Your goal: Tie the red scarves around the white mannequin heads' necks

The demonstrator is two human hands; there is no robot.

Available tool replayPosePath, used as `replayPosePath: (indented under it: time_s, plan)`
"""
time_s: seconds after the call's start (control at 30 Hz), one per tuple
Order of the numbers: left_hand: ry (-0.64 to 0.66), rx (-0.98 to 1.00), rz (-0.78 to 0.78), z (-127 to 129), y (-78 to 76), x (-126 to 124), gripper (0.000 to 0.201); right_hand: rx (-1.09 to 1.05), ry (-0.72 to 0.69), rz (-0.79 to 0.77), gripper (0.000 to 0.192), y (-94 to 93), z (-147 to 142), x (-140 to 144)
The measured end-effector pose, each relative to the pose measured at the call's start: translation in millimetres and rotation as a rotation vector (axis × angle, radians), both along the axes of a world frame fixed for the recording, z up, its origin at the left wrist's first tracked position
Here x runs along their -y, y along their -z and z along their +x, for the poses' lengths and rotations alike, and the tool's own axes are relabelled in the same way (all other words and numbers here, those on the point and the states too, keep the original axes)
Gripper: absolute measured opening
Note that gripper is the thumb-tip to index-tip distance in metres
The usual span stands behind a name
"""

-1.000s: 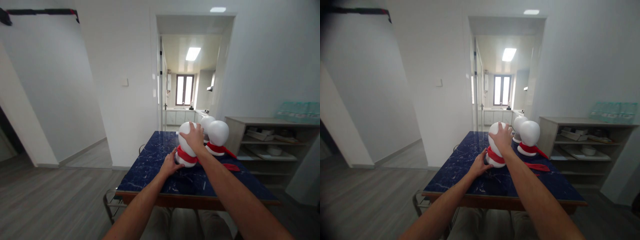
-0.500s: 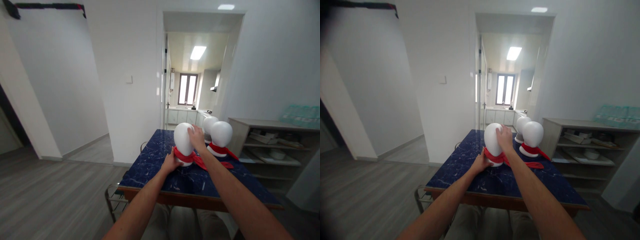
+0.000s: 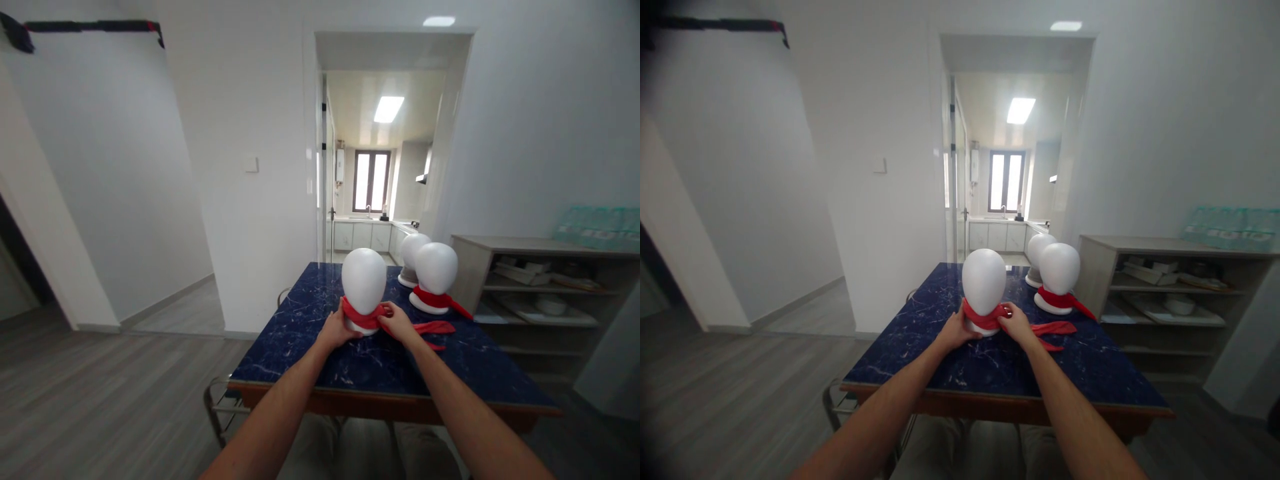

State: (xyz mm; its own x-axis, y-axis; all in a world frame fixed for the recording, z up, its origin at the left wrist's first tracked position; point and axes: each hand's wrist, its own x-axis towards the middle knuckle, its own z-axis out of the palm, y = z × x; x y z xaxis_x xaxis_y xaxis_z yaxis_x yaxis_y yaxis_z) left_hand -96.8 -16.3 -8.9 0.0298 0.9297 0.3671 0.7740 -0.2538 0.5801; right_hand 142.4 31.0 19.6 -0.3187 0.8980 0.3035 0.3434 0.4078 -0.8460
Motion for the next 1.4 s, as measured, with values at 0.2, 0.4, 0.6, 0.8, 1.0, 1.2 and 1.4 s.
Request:
replayPosePath:
  time_s: [0.2, 0.4, 0.6, 0.8, 1.0, 1.2, 1.4]
  plan:
    - [-0.031, 0.027, -0.035, -1, 0.1, 1, 0.139, -0.004, -0.004, 0.089, 0.029, 2.2, 20, 11]
    - [-0.003, 0.052, -0.019, -1, 0.0, 1, 0.139, 0.046, 0.007, 0.159, 0.018, 2.8, 46, 53]
    - [0.007, 0.057, -0.001, 0, 0.5, 0, 0.137, 0.09, 0.089, 0.178, 0.017, -4.2, 75, 121]
    - [0.01, 0.04, -0.037, 3, -5.5, 3, 0.134, 0.051, 0.118, -0.026, 0.025, -3.0, 138, 163]
    - [-0.102, -0.03, 0.029, 7, -12.1, 17, 0.13, -0.119, 0.174, -0.346, 0.045, -0.8, 207, 178]
    - [-0.219, -0.19, 0.254, -15, -0.9, 69, 0.068, -0.339, 0.397, -0.345, 0.05, -31.0, 281, 167]
    - [-0.189, -0.165, 0.301, -37, 4.8, 94, 0.044, -0.39, 0.643, -0.168, 0.057, -77.8, 333, 136]
